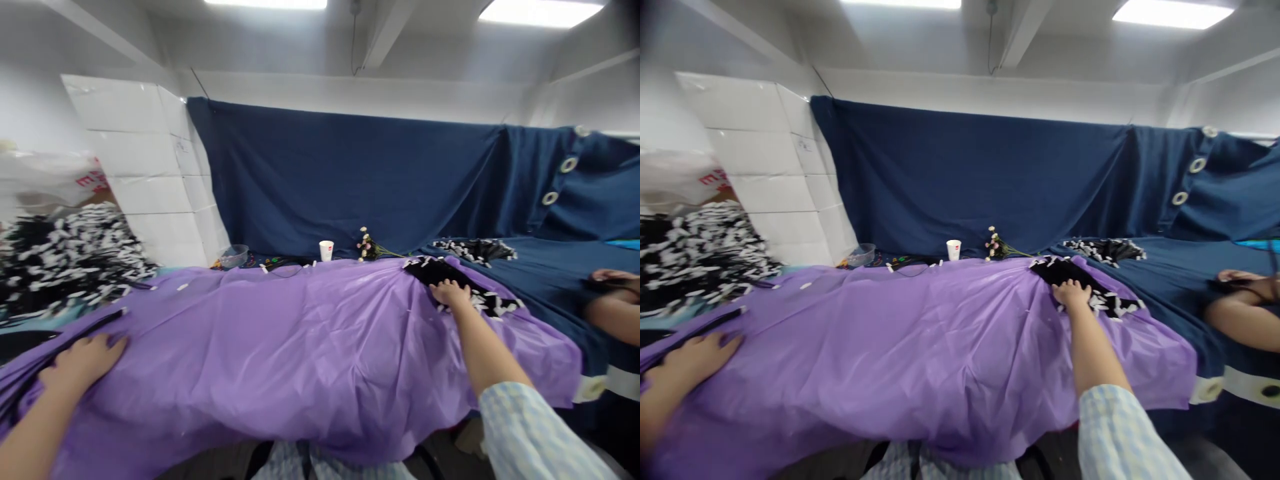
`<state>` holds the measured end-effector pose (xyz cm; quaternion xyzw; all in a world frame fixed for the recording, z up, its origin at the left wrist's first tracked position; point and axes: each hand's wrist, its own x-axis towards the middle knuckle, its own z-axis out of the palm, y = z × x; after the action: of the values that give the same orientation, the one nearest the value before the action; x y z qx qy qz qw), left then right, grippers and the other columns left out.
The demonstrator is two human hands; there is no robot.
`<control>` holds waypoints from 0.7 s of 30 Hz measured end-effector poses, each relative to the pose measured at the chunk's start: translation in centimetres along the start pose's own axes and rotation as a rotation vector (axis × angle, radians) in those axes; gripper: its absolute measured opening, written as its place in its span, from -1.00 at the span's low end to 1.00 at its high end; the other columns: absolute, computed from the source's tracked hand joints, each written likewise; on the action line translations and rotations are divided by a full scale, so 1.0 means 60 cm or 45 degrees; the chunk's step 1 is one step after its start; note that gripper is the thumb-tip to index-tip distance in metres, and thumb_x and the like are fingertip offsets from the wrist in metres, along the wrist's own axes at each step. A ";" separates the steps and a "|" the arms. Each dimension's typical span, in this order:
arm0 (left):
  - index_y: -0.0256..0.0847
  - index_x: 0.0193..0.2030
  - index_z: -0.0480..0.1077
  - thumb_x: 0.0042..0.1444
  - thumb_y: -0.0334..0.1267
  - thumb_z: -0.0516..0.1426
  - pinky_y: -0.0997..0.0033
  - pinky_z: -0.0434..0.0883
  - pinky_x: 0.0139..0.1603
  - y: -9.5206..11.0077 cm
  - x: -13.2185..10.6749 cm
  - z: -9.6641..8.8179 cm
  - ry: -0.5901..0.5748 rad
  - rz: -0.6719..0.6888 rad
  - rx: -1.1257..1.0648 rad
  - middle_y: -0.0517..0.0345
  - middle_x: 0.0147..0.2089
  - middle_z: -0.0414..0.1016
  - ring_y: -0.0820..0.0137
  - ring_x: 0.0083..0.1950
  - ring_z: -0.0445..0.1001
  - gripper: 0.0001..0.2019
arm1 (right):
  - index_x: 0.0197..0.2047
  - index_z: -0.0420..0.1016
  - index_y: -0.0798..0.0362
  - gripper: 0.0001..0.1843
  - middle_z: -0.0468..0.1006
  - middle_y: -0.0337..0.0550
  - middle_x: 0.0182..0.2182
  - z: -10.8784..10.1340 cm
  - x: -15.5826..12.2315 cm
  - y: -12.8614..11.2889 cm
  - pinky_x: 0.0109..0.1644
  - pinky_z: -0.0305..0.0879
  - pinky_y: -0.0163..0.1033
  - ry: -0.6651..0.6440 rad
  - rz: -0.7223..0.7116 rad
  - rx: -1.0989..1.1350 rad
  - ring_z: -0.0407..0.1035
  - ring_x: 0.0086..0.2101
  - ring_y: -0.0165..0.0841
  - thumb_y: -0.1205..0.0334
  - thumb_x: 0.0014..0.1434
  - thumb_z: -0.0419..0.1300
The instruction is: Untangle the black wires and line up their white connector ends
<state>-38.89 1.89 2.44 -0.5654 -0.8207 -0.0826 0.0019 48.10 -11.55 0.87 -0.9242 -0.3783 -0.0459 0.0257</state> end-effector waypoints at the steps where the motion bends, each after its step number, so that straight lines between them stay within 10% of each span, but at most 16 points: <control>1: -0.28 0.09 0.32 0.15 0.12 -0.19 -0.22 0.13 0.04 0.009 -0.015 -0.010 0.015 -0.017 0.024 -0.29 0.23 0.30 -0.27 0.19 0.19 -0.39 | 0.17 0.34 0.10 -0.50 0.28 0.02 0.21 0.002 0.003 0.001 0.30 -0.02 0.23 -0.027 -0.015 0.004 0.14 0.22 -0.10 -0.03 0.28 0.10; 14: -0.58 0.21 0.16 0.22 0.08 -0.18 -0.32 0.01 0.15 0.014 -0.065 -0.053 0.266 -0.030 -0.016 -0.56 0.30 0.05 -0.30 0.30 -0.01 -0.30 | 0.15 0.39 0.44 -0.08 0.26 0.58 0.14 0.068 -0.007 -0.019 0.25 -0.14 0.25 0.111 -0.075 -0.076 0.11 0.21 0.23 -0.28 0.08 0.03; 21: -0.65 0.01 0.34 0.19 -0.07 -0.11 -0.48 0.09 -0.02 0.011 -0.040 -0.074 0.207 -0.020 -0.114 -0.64 0.08 0.32 -0.43 0.12 0.26 -0.43 | 0.24 0.34 0.22 -0.23 0.10 0.28 0.30 0.067 -0.042 -0.031 0.29 -0.35 0.29 0.412 -0.154 -0.122 -0.07 0.27 0.19 -0.20 0.21 -0.08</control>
<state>-37.78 -0.71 6.67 -0.5499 -0.8177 -0.1649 0.0425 45.24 -11.64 -3.38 -0.8804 -0.4217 -0.2136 0.0395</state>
